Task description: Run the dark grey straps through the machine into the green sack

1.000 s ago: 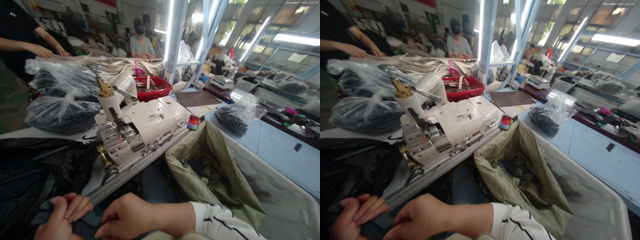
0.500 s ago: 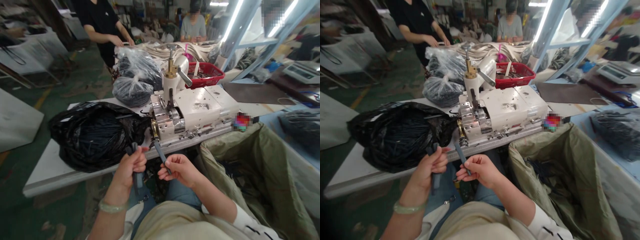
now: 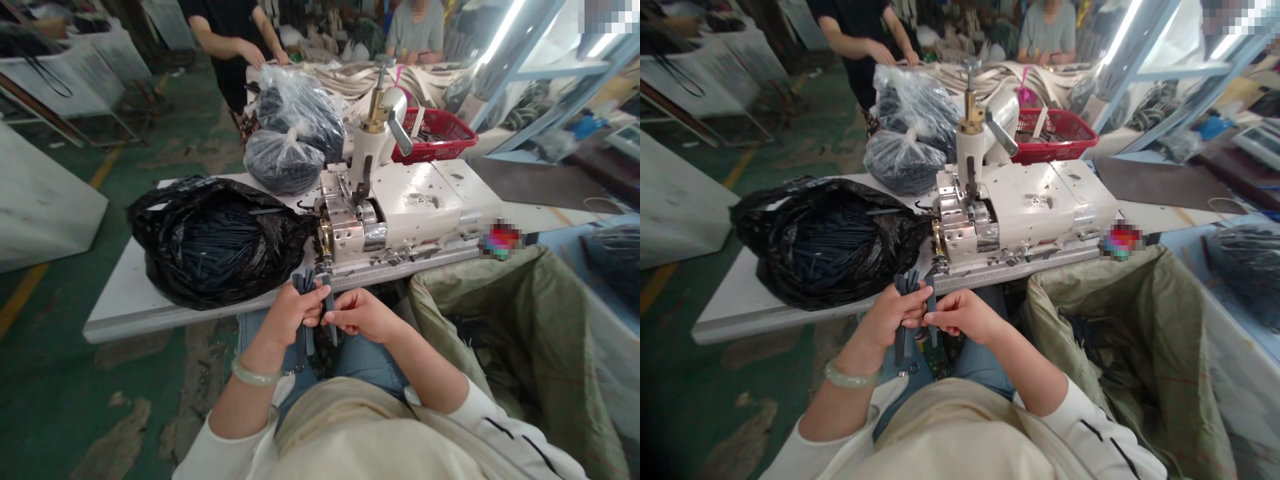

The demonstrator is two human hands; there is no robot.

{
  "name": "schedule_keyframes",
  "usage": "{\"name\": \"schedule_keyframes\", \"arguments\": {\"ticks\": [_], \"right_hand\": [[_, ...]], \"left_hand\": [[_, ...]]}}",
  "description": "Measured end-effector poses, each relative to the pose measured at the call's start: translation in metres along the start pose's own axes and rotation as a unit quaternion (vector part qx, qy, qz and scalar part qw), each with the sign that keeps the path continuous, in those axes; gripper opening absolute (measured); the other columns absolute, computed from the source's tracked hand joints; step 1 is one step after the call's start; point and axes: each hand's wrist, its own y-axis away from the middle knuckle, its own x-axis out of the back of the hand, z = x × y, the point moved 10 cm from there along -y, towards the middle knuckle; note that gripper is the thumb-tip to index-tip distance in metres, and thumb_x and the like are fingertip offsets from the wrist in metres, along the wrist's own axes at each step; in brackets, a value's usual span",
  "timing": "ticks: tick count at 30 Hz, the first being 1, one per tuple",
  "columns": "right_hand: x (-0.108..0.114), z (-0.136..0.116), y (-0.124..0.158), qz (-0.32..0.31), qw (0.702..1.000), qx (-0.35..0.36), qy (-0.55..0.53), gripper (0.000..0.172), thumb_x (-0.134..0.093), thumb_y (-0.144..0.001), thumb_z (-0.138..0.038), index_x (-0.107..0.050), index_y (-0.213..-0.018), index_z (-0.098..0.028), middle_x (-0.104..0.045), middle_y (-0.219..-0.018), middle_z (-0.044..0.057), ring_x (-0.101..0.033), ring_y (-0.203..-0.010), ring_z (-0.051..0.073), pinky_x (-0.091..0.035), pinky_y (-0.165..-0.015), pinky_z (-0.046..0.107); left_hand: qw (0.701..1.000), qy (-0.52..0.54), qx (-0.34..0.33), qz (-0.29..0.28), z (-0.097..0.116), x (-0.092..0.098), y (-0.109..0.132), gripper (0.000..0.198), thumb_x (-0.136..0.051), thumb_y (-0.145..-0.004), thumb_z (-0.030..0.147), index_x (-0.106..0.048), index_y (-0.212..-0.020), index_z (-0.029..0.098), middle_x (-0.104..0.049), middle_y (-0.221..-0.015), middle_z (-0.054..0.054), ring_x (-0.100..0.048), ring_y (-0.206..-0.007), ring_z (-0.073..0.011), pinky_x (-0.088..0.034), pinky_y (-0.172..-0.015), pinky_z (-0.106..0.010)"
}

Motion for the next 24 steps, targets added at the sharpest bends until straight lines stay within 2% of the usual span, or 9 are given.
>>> {"name": "schedule_keyframes", "arguments": {"ticks": [3,5,8,12,16,19,22,24], "right_hand": [[0.016,-0.004,-0.002,0.089,0.995,0.029,-0.044,0.027,-0.078,-0.067,-0.035,-0.069,-0.071,-0.011,-0.061,-0.049,-0.002,-0.049,-0.037,0.004,-0.036,-0.036,0.013],[0.028,-0.009,0.0,0.143,0.986,0.058,-0.067,0.026,-0.078,-0.066,-0.035,-0.068,-0.071,-0.011,-0.064,-0.052,0.0,-0.052,-0.038,0.006,-0.04,-0.037,0.014],[0.036,-0.013,0.002,0.173,0.976,0.095,-0.092,0.025,-0.078,-0.066,-0.034,-0.067,-0.071,-0.012,-0.065,-0.053,0.002,-0.055,-0.039,0.009,-0.043,-0.037,0.016],[0.031,-0.003,0.002,0.138,0.973,0.084,-0.167,0.024,-0.072,-0.072,-0.035,-0.067,-0.076,-0.011,-0.071,-0.066,0.009,-0.065,-0.051,0.014,-0.052,-0.047,0.019],[0.018,0.011,0.004,0.069,0.968,0.038,-0.238,0.04,-0.048,-0.086,-0.04,-0.069,-0.077,-0.007,-0.072,-0.086,0.019,-0.07,-0.069,0.017,-0.055,-0.061,0.023],[0.012,0.008,0.007,0.026,0.966,0.049,-0.252,0.045,-0.04,-0.089,-0.04,-0.07,-0.092,-0.006,-0.072,-0.093,0.018,-0.07,-0.073,0.017,-0.055,-0.065,0.024],[0.008,-0.004,0.012,0.003,0.969,0.088,-0.232,0.045,-0.044,-0.089,-0.044,-0.066,-0.108,-0.009,-0.072,-0.096,0.017,-0.07,-0.076,0.019,-0.055,-0.067,0.027],[0.005,-0.01,0.014,-0.005,0.972,0.107,-0.211,0.046,-0.048,-0.088,-0.046,-0.064,-0.111,-0.01,-0.072,-0.098,0.017,-0.07,-0.077,0.02,-0.055,-0.068,0.029]], "left_hand": [[1.0,-0.008,-0.003,0.0,0.0,0.003,0.003,0.034,-0.074,-0.069,0.042,-0.055,-0.072,0.014,-0.026,-0.043,0.012,-0.022,-0.036,-0.0015,-0.019,-0.034,-0.013],[0.999,-0.032,0.021,-0.022,-0.006,0.002,0.007,0.035,-0.073,-0.07,0.044,-0.057,-0.072,0.013,-0.027,-0.043,0.011,-0.022,-0.036,-0.0019,-0.019,-0.034,-0.014],[0.996,-0.06,0.039,-0.056,-0.013,-0.003,0.012,0.031,-0.073,-0.07,0.041,-0.057,-0.072,0.015,-0.028,-0.042,0.011,-0.021,-0.036,-0.0023,-0.019,-0.034,-0.014],[0.999,-0.043,-0.007,-0.024,-0.002,0.0,0.013,0.027,-0.073,-0.069,0.036,-0.055,-0.067,0.016,-0.028,-0.043,0.011,-0.02,-0.036,-0.0021,-0.019,-0.034,-0.014],[0.998,-0.045,-0.015,-0.029,0.004,-0.002,0.016,0.026,-0.073,-0.069,0.034,-0.055,-0.065,0.016,-0.029,-0.042,0.01,-0.021,-0.035,-0.0021,-0.02,-0.034,-0.014],[0.998,-0.047,-0.01,-0.037,0.005,-0.001,0.017,0.025,-0.072,-0.07,0.033,-0.054,-0.067,0.016,-0.029,-0.043,0.01,-0.022,-0.036,-0.0023,-0.021,-0.034,-0.014],[0.999,-0.04,-0.001,-0.035,0.004,0.001,0.017,0.025,-0.073,-0.069,0.032,-0.053,-0.069,0.017,-0.03,-0.043,0.011,-0.022,-0.036,-0.0024,-0.021,-0.034,-0.014],[0.999,-0.039,0.002,-0.033,0.004,0.003,0.017,0.025,-0.073,-0.069,0.032,-0.053,-0.068,0.017,-0.029,-0.043,0.011,-0.021,-0.035,-0.0023,-0.021,-0.034,-0.014]]}}
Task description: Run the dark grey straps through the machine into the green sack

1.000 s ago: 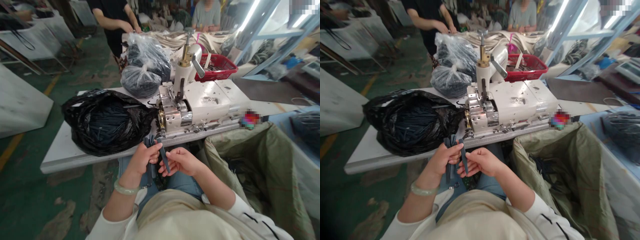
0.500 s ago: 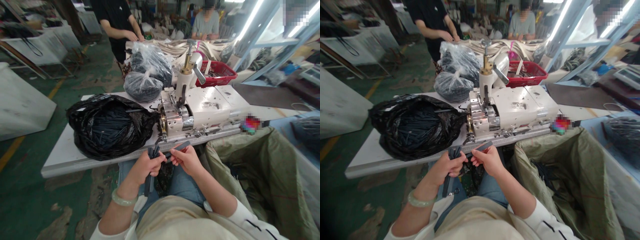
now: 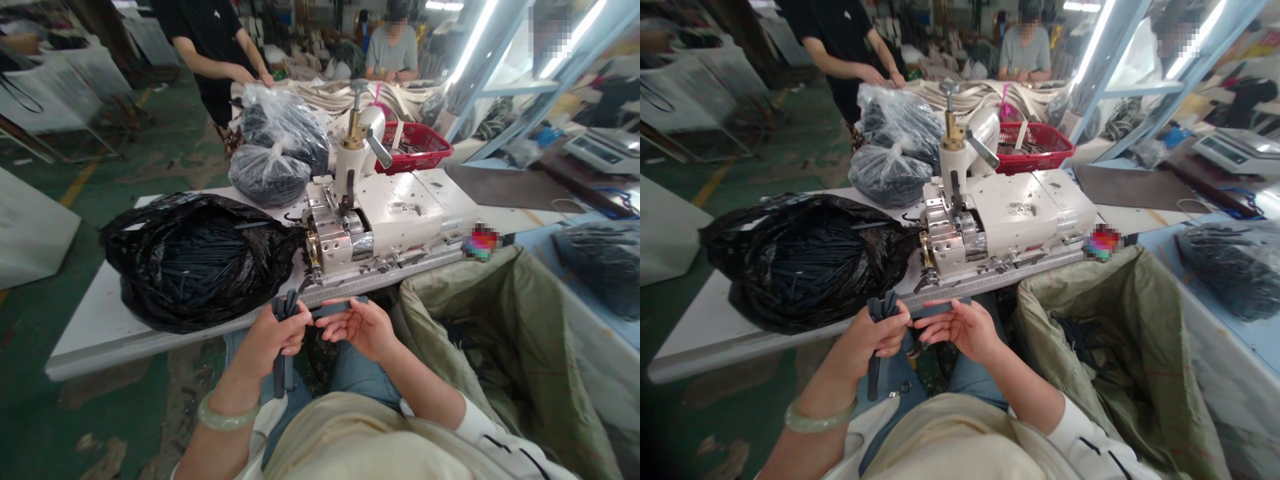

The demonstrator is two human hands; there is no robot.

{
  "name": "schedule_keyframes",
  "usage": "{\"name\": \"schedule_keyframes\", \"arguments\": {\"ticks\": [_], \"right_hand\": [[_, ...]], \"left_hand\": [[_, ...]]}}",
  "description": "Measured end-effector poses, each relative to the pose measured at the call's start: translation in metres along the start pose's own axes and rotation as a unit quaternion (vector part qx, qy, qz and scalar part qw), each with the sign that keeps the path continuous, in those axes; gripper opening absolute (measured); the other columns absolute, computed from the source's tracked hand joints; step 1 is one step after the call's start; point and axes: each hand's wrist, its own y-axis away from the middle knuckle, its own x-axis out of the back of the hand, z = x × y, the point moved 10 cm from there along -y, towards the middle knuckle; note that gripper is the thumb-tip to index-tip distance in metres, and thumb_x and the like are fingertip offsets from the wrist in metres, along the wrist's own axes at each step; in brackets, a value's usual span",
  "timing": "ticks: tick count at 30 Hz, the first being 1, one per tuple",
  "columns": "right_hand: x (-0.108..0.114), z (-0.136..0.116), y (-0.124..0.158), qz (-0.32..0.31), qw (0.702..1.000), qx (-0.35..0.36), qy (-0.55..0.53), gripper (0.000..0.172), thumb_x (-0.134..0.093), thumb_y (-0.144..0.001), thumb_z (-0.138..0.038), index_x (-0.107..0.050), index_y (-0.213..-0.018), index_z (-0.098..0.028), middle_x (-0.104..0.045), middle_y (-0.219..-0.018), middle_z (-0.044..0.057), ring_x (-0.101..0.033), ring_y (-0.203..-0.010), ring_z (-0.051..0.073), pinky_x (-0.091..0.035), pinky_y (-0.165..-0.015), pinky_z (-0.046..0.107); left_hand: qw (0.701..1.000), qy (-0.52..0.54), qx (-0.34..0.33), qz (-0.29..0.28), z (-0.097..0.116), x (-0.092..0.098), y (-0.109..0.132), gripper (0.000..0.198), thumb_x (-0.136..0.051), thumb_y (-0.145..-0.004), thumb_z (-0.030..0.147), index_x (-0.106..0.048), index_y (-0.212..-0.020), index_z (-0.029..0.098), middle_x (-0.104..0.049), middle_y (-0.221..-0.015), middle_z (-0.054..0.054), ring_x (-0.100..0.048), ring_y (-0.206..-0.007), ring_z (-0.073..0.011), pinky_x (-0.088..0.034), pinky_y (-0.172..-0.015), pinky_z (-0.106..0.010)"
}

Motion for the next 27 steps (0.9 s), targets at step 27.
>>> {"name": "schedule_keyframes", "arguments": {"ticks": [27], "right_hand": [[-0.008,-0.04,0.02,-0.022,0.905,0.193,0.379,0.043,-0.071,-0.078,-0.03,-0.059,-0.119,-0.019,-0.069,-0.089,0.005,-0.066,-0.077,0.015,-0.055,-0.073,0.03]], "left_hand": [[0.996,0.034,-0.054,0.061,0.013,0.013,0.001,0.024,-0.072,-0.07,0.023,-0.05,-0.078,0.018,-0.03,-0.044,0.013,-0.023,-0.035,-0.0011,-0.022,-0.034,-0.012]]}}
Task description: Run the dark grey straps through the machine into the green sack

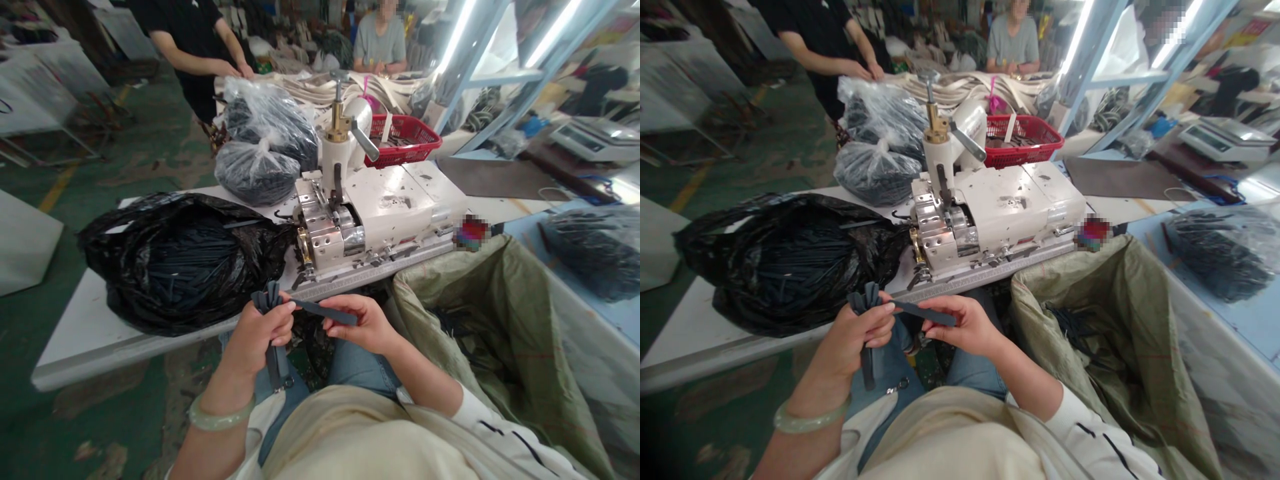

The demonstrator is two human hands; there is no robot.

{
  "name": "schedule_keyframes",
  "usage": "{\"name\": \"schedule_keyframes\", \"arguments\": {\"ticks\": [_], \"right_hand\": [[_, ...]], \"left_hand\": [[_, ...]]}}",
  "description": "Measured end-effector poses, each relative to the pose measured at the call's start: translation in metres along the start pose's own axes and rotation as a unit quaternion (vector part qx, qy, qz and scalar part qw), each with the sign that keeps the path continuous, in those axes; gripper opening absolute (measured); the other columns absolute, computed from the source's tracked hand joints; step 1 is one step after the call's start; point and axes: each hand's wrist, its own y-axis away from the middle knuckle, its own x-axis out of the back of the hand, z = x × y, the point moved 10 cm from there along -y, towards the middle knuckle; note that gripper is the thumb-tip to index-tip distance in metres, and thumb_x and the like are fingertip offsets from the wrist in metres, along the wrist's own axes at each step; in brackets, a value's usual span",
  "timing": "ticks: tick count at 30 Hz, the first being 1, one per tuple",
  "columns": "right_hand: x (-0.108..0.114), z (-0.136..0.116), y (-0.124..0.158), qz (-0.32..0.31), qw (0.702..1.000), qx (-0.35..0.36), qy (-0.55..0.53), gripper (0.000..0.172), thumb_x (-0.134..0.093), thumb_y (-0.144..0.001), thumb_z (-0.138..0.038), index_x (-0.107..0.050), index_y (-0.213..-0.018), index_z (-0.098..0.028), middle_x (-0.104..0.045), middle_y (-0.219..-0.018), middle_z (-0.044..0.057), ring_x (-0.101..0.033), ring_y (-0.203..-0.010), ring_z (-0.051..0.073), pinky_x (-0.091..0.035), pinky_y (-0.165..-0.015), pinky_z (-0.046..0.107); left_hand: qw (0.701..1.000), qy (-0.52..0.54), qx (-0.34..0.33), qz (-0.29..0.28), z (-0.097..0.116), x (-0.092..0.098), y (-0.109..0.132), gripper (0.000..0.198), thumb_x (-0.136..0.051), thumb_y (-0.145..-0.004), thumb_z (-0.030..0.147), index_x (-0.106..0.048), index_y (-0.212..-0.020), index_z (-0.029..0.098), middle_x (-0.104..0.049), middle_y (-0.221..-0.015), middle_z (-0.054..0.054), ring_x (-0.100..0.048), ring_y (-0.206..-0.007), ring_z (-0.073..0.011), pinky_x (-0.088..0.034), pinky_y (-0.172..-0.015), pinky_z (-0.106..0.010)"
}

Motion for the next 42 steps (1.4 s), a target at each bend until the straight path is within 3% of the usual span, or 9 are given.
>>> {"name": "schedule_keyframes", "arguments": {"ticks": [5,9,12,16,21,31,34,37,42], "right_hand": [[-0.016,-0.03,-0.007,0.006,0.898,0.073,0.433,0.041,-0.058,-0.088,-0.027,-0.053,-0.128,-0.018,-0.062,-0.115,0.014,-0.059,-0.103,0.024,-0.048,-0.089,0.038],[-0.027,-0.018,-0.02,-0.018,0.819,0.007,0.574,0.025,-0.045,-0.094,-0.021,-0.06,-0.113,-0.013,-0.068,-0.087,0.012,-0.063,-0.079,0.022,-0.048,-0.07,0.032],[0.0,-0.006,-0.038,0.027,0.879,-0.071,0.47,0.022,-0.043,-0.093,-0.022,-0.061,-0.083,-0.016,-0.064,-0.067,0.006,-0.059,-0.058,0.016,-0.042,-0.055,0.025],[0.054,0.02,-0.069,0.12,0.973,-0.182,0.075,0.032,-0.043,-0.091,-0.039,-0.054,-0.071,-0.017,-0.049,-0.044,-0.005,-0.036,-0.031,0.007,-0.025,-0.034,0.019],[0.085,0.03,-0.097,0.187,0.948,-0.219,-0.136,0.027,-0.061,-0.078,-0.037,-0.056,-0.065,-0.014,-0.046,-0.039,-0.005,-0.03,-0.028,0.004,-0.016,-0.03,0.016],[0.099,0.039,-0.103,0.306,0.909,-0.212,-0.187,0.024,-0.059,-0.081,-0.027,-0.053,-0.062,-0.013,-0.046,-0.041,-0.005,-0.031,-0.03,0.002,-0.019,-0.029,0.013],[0.13,0.028,-0.073,0.393,0.897,-0.146,-0.141,0.029,-0.062,-0.079,-0.039,-0.052,-0.065,-0.016,-0.048,-0.045,-0.005,-0.035,-0.033,0.003,-0.023,-0.031,0.014],[0.184,0.005,0.01,0.512,0.851,-0.104,0.05,0.036,-0.055,-0.079,-0.051,-0.058,-0.073,-0.015,-0.055,-0.052,0.001,-0.047,-0.04,0.01,-0.037,-0.039,0.021],[0.243,-0.038,0.135,0.515,0.625,-0.248,0.531,0.059,-0.061,-0.073,-0.047,-0.059,-0.108,0.0,-0.064,-0.1,0.03,-0.062,-0.092,0.041,-0.047,-0.077,0.053]], "left_hand": [[0.999,-0.028,-0.009,0.039,-0.004,0.002,-0.006,0.024,-0.071,-0.069,0.025,-0.048,-0.076,0.018,-0.032,-0.043,0.012,-0.025,-0.035,-0.002,-0.022,-0.034,-0.013],[0.997,-0.041,-0.004,0.057,-0.009,0.001,-0.01,0.024,-0.071,-0.07,0.027,-0.05,-0.077,0.018,-0.032,-0.043,0.012,-0.025,-0.036,-0.0025,-0.021,-0.034,-0.014],[0.999,-0.023,0.0,0.043,-0.008,0.001,-0.011,0.024,-0.071,-0.072,0.033,-0.055,-0.077,0.015,-0.029,-0.044,0.012,-0.023,-0.036,-0.0017,-0.02,-0.035,-0.014],[0.999,0.023,0.004,0.028,-0.002,0.005,-0.008,0.029,-0.073,-0.072,0.038,-0.059,-0.074,0.013,-0.023,-0.046,0.012,-0.02,-0.037,-0.0006,-0.018,-0.035,-0.013],[0.999,0.04,-0.002,0.034,0.001,0.007,-0.006,0.03,-0.074,-0.071,0.039,-0.059,-0.068,0.013,-0.021,-0.046,0.012,-0.018,-0.037,-0.0004,-0.018,-0.034,-0.012],[0.998,0.064,0.006,0.025,0.001,0.01,-0.006,0.03,-0.075,-0.071,0.038,-0.058,-0.068,0.013,-0.023,-0.046,0.012,-0.019,-0.037,0.0001,-0.019,-0.034,-0.011],[0.995,0.094,0.011,0.006,0.001,0.007,-0.006,0.033,-0.074,-0.071,0.041,-0.059,-0.069,0.012,-0.024,-0.046,0.011,-0.019,-0.036,0.0003,-0.02,-0.033,-0.01],[0.987,0.158,0.02,-0.018,0.001,0.005,-0.005,0.04,-0.071,-0.071,0.05,-0.06,-0.072,0.012,-0.024,-0.047,0.011,-0.019,-0.037,0.0005,-0.021,-0.032,-0.009],[0.954,0.291,0.06,-0.034,-0.005,-0.001,-0.009,0.039,-0.069,-0.075,0.047,-0.059,-0.074,0.01,-0.027,-0.049,0.01,-0.024,-0.037,0.0006,-0.026,-0.033,-0.007]]}}
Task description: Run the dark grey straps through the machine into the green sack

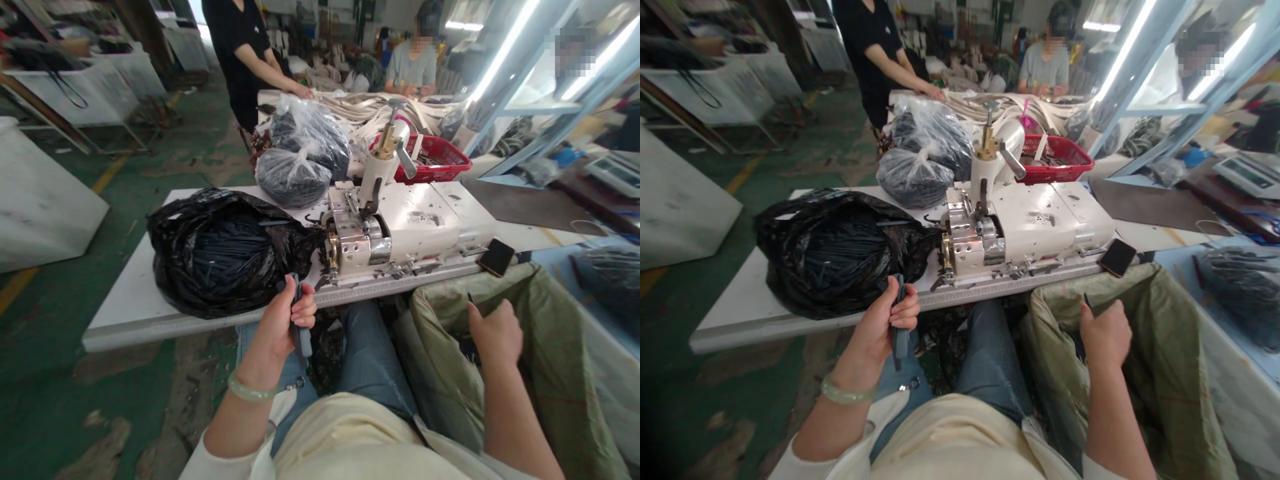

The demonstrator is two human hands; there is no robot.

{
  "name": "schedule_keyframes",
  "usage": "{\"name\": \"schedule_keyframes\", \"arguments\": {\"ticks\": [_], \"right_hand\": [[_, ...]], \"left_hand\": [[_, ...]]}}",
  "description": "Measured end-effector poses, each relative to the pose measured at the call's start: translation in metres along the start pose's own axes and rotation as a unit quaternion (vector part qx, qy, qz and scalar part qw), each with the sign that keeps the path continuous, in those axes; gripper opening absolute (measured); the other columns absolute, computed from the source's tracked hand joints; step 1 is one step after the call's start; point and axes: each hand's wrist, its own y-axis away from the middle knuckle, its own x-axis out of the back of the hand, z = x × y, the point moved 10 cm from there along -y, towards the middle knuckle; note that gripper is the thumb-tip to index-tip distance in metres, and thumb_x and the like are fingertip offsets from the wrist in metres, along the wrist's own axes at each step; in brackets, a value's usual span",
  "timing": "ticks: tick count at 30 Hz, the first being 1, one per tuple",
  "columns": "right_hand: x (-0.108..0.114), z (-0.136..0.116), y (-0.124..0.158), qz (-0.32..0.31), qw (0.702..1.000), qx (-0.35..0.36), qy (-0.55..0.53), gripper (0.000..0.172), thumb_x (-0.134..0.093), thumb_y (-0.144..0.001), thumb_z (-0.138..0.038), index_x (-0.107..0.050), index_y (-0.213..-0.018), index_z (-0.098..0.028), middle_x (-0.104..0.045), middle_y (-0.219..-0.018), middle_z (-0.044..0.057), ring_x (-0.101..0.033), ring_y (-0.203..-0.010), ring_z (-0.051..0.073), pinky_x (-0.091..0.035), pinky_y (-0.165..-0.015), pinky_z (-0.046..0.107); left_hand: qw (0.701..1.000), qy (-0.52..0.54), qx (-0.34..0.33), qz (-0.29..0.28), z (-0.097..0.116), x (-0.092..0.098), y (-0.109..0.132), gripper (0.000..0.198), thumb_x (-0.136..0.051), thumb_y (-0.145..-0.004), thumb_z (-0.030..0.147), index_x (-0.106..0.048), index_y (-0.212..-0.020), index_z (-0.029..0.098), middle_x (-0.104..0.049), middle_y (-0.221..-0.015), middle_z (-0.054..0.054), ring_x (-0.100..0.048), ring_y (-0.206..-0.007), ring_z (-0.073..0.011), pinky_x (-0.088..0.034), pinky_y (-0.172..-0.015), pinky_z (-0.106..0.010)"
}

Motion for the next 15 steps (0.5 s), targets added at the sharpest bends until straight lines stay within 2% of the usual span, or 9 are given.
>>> {"name": "schedule_keyframes", "arguments": {"ticks": [2,4,5,6,7,8,10,13,15], "right_hand": [[0.01,-0.006,0.013,-0.01,0.999,0.036,-0.004,0.065,-0.061,-0.073,-0.048,-0.055,-0.118,-0.001,-0.06,-0.112,0.031,-0.059,-0.101,0.042,-0.044,-0.084,0.055],[-0.016,-0.044,0.049,-0.177,0.969,0.047,-0.166,0.057,-0.057,-0.078,-0.052,-0.059,-0.114,-0.008,-0.065,-0.106,0.023,-0.064,-0.094,0.033,-0.05,-0.08,0.048],[-0.037,-0.074,0.081,-0.305,0.914,0.042,-0.265,0.052,-0.054,-0.08,-0.055,-0.062,-0.108,-0.011,-0.068,-0.099,0.019,-0.066,-0.087,0.028,-0.052,-0.075,0.043],[-0.057,-0.109,0.122,-0.437,0.831,0.031,-0.342,0.052,-0.052,-0.082,-0.058,-0.063,-0.105,-0.013,-0.07,-0.094,0.016,-0.068,-0.082,0.025,-0.054,-0.072,0.039],[-0.07,-0.14,0.164,-0.543,0.75,0.023,-0.378,0.052,-0.051,-0.082,-0.06,-0.063,-0.102,-0.013,-0.07,-0.089,0.014,-0.069,-0.077,0.022,-0.055,-0.068,0.036],[-0.077,-0.166,0.199,-0.608,0.691,0.021,-0.392,0.052,-0.053,-0.081,-0.062,-0.063,-0.096,-0.013,-0.071,-0.081,0.012,-0.069,-0.07,0.02,-0.055,-0.062,0.032],[-0.087,-0.2,0.245,-0.665,0.641,0.034,-0.381,0.049,-0.058,-0.076,-0.062,-0.061,-0.079,-0.013,-0.067,-0.064,0.006,-0.065,-0.053,0.015,-0.051,-0.049,0.024],[-0.098,-0.217,0.271,-0.68,0.638,0.055,-0.358,0.048,-0.061,-0.075,-0.061,-0.053,-0.065,-0.015,-0.062,-0.051,0.001,-0.058,-0.04,0.01,-0.041,-0.036,0.016],[-0.1,-0.218,0.278,-0.7,0.612,0.044,-0.365,0.048,-0.06,-0.076,-0.061,-0.053,-0.065,-0.014,-0.065,-0.054,0.002,-0.06,-0.042,0.01,-0.042,-0.037,0.016]], "left_hand": [[0.999,0.037,0.008,0.008,-0.006,-0.001,-0.006,0.034,-0.069,-0.077,0.042,-0.058,-0.072,0.01,-0.029,-0.048,0.009,-0.028,-0.038,0.0004,-0.029,-0.035,-0.007],[0.998,0.053,-0.005,0.021,-0.01,-0.003,-0.011,0.032,-0.069,-0.078,0.039,-0.056,-0.069,0.011,-0.032,-0.048,0.008,-0.031,-0.039,0.0,-0.032,-0.037,-0.007],[0.998,0.049,-0.021,0.028,-0.011,-0.003,-0.013,0.032,-0.069,-0.077,0.039,-0.056,-0.068,0.011,-0.035,-0.048,0.008,-0.033,-0.039,-0.0004,-0.034,-0.038,-0.008],[0.998,0.038,-0.043,0.035,-0.01,-0.003,-0.013,0.033,-0.069,-0.077,0.04,-0.055,-0.068,0.012,-0.037,-0.048,0.007,-0.035,-0.04,-0.0011,-0.036,-0.04,-0.01],[0.997,0.018,-0.069,0.042,-0.009,-0.002,-0.012,0.033,-0.069,-0.077,0.041,-0.056,-0.068,0.012,-0.039,-0.048,0.007,-0.038,-0.041,-0.002,-0.039,-0.042,-0.012],[0.994,-0.008,-0.093,0.047,-0.006,-0.001,-0.01,0.034,-0.068,-0.077,0.043,-0.056,-0.068,0.012,-0.042,-0.048,0.006,-0.041,-0.042,-0.0033,-0.042,-0.044,-0.014],[0.987,-0.065,-0.131,0.062,-0.001,0.002,-0.002,0.036,-0.067,-0.076,0.047,-0.058,-0.069,0.013,-0.048,-0.049,0.004,-0.048,-0.046,-0.0068,-0.049,-0.051,-0.021],[0.976,-0.108,-0.158,0.1,0.007,0.016,0.011,0.039,-0.066,-0.075,0.052,-0.06,-0.071,0.013,-0.058,-0.054,0.0,-0.059,-0.053,-0.0124,-0.054,-0.06,-0.029],[0.972,-0.096,-0.167,0.132,0.014,0.028,0.018,0.039,-0.065,-0.075,0.051,-0.061,-0.072,0.013,-0.064,-0.059,-0.002,-0.063,-0.058,-0.015,-0.055,-0.064,-0.032]]}}
